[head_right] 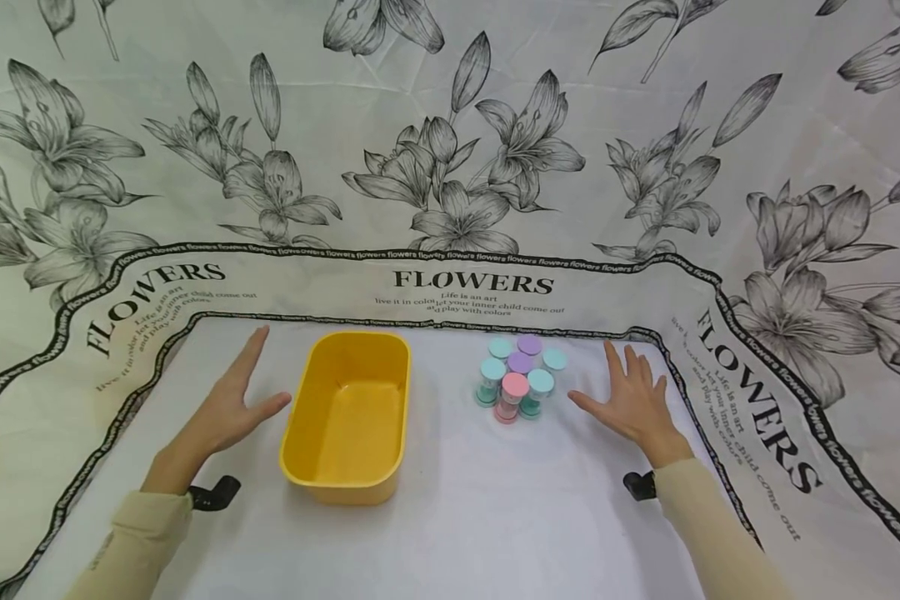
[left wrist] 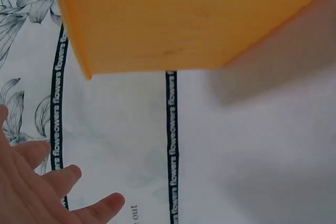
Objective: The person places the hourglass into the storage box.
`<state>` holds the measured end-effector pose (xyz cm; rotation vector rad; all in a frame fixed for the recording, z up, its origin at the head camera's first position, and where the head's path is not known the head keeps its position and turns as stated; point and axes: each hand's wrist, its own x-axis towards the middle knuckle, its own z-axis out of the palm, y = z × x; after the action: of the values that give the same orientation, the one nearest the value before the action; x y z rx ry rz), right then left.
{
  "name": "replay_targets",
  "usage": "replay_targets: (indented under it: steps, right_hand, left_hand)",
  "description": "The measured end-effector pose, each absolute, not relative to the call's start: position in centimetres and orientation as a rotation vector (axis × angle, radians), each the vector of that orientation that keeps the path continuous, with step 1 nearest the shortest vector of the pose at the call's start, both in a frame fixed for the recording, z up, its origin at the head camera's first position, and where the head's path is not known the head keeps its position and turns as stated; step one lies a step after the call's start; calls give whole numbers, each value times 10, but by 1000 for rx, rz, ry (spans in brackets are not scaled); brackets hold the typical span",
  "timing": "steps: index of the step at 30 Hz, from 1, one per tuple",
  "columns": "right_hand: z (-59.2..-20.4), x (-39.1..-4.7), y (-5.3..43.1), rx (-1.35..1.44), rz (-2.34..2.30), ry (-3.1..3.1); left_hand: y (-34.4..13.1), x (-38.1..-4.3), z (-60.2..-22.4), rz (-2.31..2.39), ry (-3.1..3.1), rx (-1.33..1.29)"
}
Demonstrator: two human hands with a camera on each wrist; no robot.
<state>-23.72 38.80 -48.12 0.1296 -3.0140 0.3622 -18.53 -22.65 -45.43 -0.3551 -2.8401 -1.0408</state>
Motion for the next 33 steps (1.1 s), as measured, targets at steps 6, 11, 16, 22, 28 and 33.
replay_targets:
  steps: [6,11,16,22,28,33]
  right_hand:
    - [-486,-244,382,210,446,-2983]
    - [-490,-250,370,238,605,-3025]
    - [-490,-251,359,246,738,-3037]
    - [-491,-252,357,228,823,-3024]
    - [-493,-260,356,150,940,-3037]
    - [-489,-266,352,108,1053,-3025]
  left_hand:
    - [-201,-183,-470,-1166,-2772,-481]
    - [-191,-179,-480,-1196,-2783,-504]
    - [-190,-179,-487,-1208,-2774,-510]
    - [-190,-179,-490,-1269,-2756,-566]
    - [-189,-180,-492,-1311,-2766,-594]
    - [-189,-180,-491,-1370,-2795,-586]
